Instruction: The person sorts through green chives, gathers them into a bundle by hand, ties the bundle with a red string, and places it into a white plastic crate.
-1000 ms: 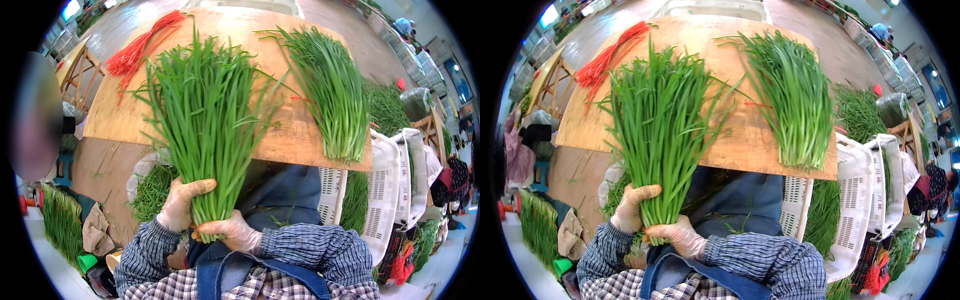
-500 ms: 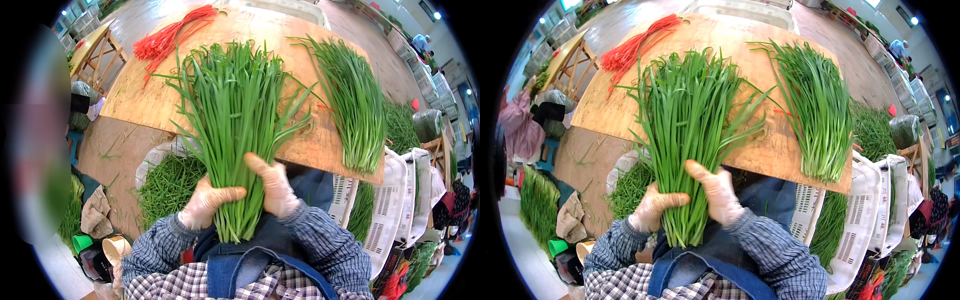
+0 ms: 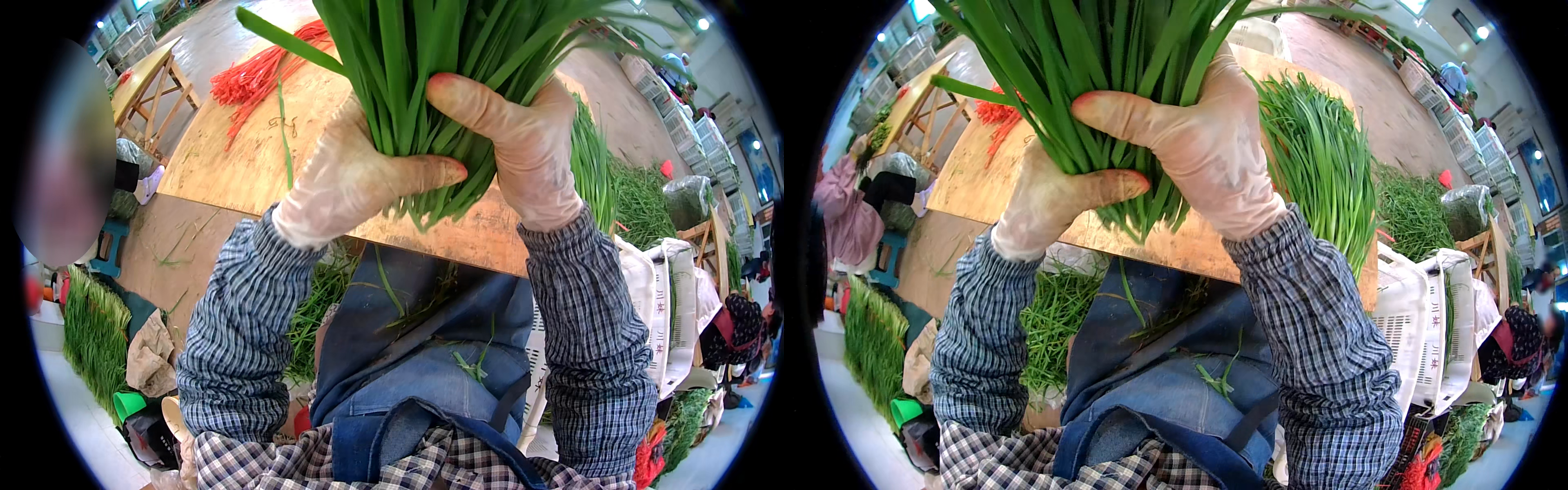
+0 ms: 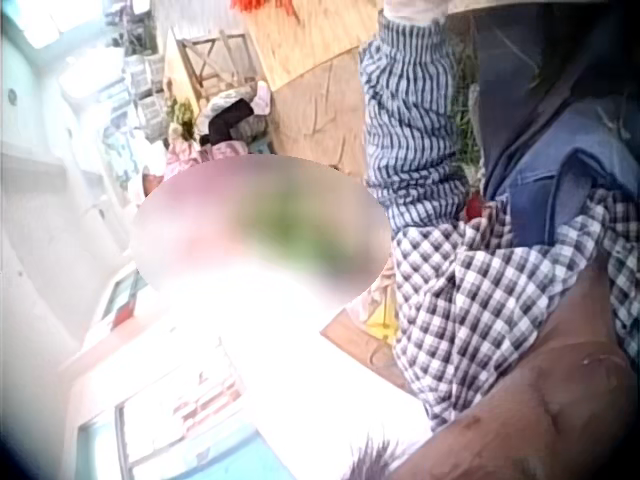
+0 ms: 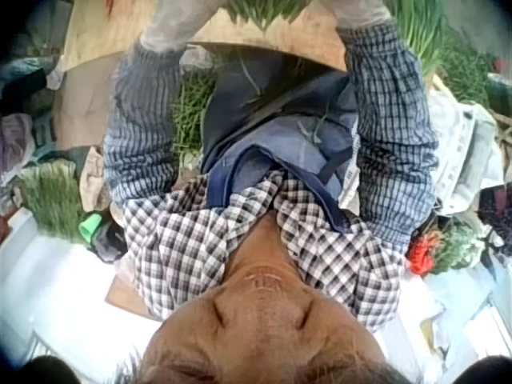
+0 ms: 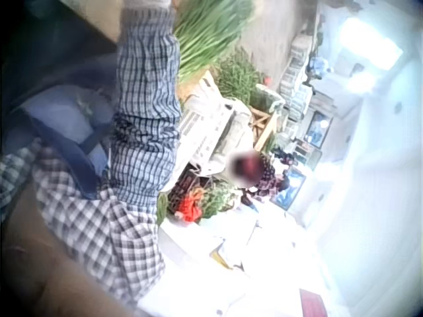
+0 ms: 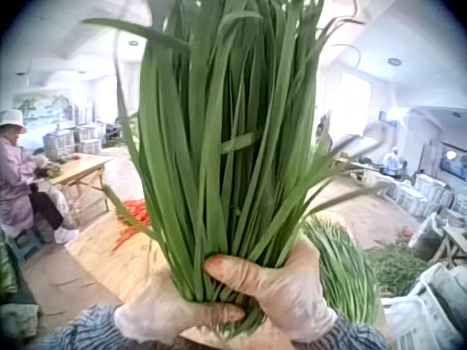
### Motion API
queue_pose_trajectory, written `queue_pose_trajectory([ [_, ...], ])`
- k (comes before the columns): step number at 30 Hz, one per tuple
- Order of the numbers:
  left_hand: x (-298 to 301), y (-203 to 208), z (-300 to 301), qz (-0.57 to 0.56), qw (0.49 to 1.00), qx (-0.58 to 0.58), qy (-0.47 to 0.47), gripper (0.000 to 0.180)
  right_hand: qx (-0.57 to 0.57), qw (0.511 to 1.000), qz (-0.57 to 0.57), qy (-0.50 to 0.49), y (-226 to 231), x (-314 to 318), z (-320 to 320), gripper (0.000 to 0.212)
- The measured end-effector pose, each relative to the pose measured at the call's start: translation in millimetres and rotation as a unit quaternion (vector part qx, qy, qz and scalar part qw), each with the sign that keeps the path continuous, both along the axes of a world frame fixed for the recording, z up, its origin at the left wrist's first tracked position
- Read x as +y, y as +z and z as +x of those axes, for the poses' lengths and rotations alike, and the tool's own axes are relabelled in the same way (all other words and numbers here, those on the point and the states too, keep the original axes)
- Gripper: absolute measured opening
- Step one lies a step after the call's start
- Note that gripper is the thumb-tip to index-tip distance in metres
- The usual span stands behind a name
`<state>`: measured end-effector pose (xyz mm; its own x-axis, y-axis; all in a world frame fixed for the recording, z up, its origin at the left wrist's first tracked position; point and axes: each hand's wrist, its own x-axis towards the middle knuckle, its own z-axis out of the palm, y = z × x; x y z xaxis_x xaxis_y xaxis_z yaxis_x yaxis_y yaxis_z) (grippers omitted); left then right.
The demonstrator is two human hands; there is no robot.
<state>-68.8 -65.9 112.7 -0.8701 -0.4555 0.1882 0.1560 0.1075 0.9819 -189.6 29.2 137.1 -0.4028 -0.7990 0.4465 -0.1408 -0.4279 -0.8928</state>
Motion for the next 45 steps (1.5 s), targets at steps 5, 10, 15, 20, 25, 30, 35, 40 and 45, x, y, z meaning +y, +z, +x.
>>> queue_pose_trajectory([
  [5, -16, -58, -18, -0.045, 0.999, -0.008, -0.006, 0.049, -0.036, 0.999, 0.022, -0.008, -55, -8, -10, 0.040],
  [10, -16, -56, -31, 0.042, 0.998, -0.031, -0.046, 0.043, 0.075, 0.991, 0.069, -0.082, -52, -13, -34, 0.052],
  [15, 7, 20, -89, -0.056, 0.985, -0.049, -0.154, 0.033, -0.019, 0.997, 0.079, -0.019, 3, 8, -108, 0.042],
  [20, 44, 9, -164, 0.086, 0.967, -0.016, -0.240, 0.032, -0.112, 0.977, 0.169, -0.070, 17, 65, -162, 0.031],
  [25, 88, -23, -205, 0.172, 0.936, -0.076, -0.299, 0.031, -0.202, 0.947, 0.210, -0.138, -22, 127, -186, 0.035],
  [30, 109, -48, -219, 0.144, 0.927, -0.170, -0.302, 0.029, -0.285, 0.923, 0.190, -0.172, -62, 150, -187, 0.033],
  [35, 107, -50, -219, 0.099, 0.926, -0.237, -0.277, 0.035, -0.222, 0.920, 0.192, -0.261, -83, 148, -190, 0.044],
  [40, 101, -62, -225, 0.082, 0.926, -0.247, -0.273, 0.036, 0.029, 0.840, 0.317, -0.440, -83, 139, -184, 0.073],
  [45, 97, -52, -232, 0.038, 0.906, -0.287, -0.308, 0.037, 0.118, 0.853, 0.264, -0.435, -82, 140, -184, 0.117],
])
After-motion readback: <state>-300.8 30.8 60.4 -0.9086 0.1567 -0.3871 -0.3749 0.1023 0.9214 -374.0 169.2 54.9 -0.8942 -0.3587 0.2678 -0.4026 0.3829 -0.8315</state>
